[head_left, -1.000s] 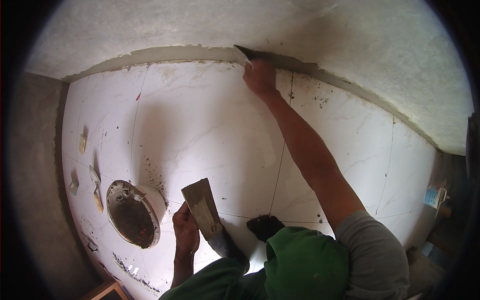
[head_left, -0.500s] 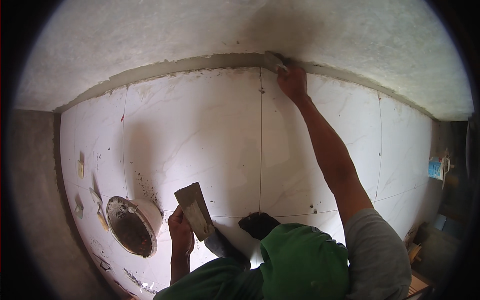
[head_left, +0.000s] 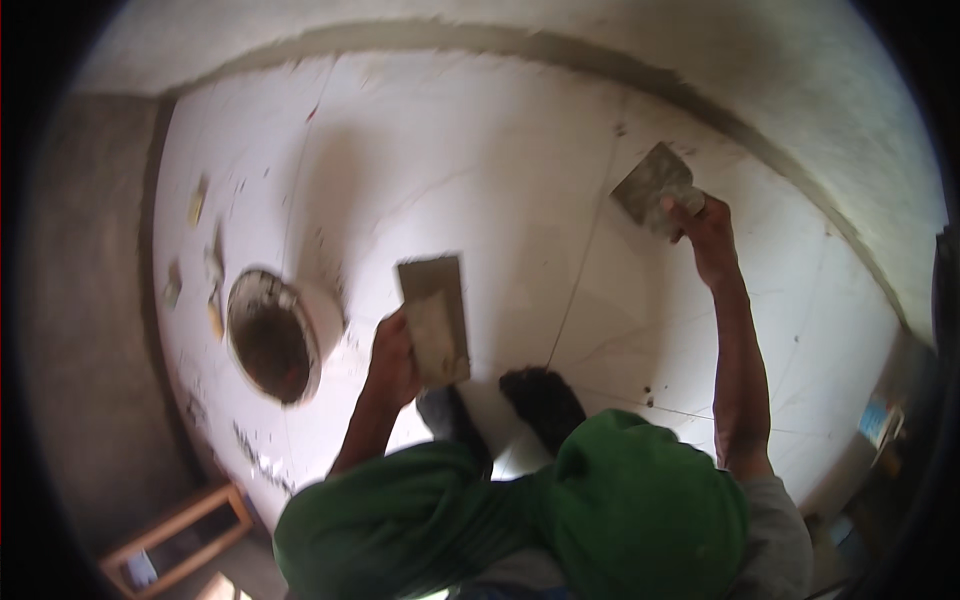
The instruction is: The person applies plaster along the bottom edge of a wall where it meets the tiled floor using a small trowel and a larger rectangular tool. They pick up plaster from a bucket with the small trowel and spread it across the rectangular tool before applying it to the wall seam.
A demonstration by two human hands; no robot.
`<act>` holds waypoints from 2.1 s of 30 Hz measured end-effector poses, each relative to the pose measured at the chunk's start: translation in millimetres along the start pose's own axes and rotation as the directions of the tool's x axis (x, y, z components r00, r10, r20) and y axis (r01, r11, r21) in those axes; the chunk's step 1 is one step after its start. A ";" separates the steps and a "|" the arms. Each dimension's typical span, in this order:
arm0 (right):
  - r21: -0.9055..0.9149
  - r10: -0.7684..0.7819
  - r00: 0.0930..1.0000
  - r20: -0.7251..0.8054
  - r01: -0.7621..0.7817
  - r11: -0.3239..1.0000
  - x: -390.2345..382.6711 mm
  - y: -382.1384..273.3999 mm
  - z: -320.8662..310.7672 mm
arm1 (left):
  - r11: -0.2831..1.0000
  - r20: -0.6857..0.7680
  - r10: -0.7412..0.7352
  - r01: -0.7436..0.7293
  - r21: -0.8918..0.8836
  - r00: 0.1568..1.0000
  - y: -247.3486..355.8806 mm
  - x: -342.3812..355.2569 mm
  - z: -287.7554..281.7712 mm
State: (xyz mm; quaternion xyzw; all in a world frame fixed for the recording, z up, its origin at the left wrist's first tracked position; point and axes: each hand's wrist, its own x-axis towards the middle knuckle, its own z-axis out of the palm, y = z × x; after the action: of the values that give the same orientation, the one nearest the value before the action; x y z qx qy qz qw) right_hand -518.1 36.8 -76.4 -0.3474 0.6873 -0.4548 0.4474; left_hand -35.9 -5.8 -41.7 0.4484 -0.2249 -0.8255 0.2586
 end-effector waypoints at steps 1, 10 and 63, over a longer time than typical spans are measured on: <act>0.234 0.039 0.986 0.161 -0.077 0.969 -14.4 -4.3 25.4 | 0.995 -0.158 0.018 -0.003 0.099 0.987 1.2 3.7 30.3; 0.483 0.009 0.712 0.702 -0.486 0.729 -83.3 -19.8 185.8 | 0.980 0.174 -0.044 0.076 -0.185 0.984 -4.0 9.4 38.8; -0.529 -0.600 0.763 -0.241 0.415 0.740 274.2 -52.9 261.0 | 0.988 -0.151 0.147 -0.138 0.068 0.978 14.8 -0.4 -16.4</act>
State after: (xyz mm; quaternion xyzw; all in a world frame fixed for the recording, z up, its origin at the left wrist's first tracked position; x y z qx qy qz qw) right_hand -369.6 -306.0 -157.4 -0.5182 0.7233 -0.4521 0.0624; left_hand -18.3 -19.2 -40.7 0.5015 -0.2591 -0.7606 0.3208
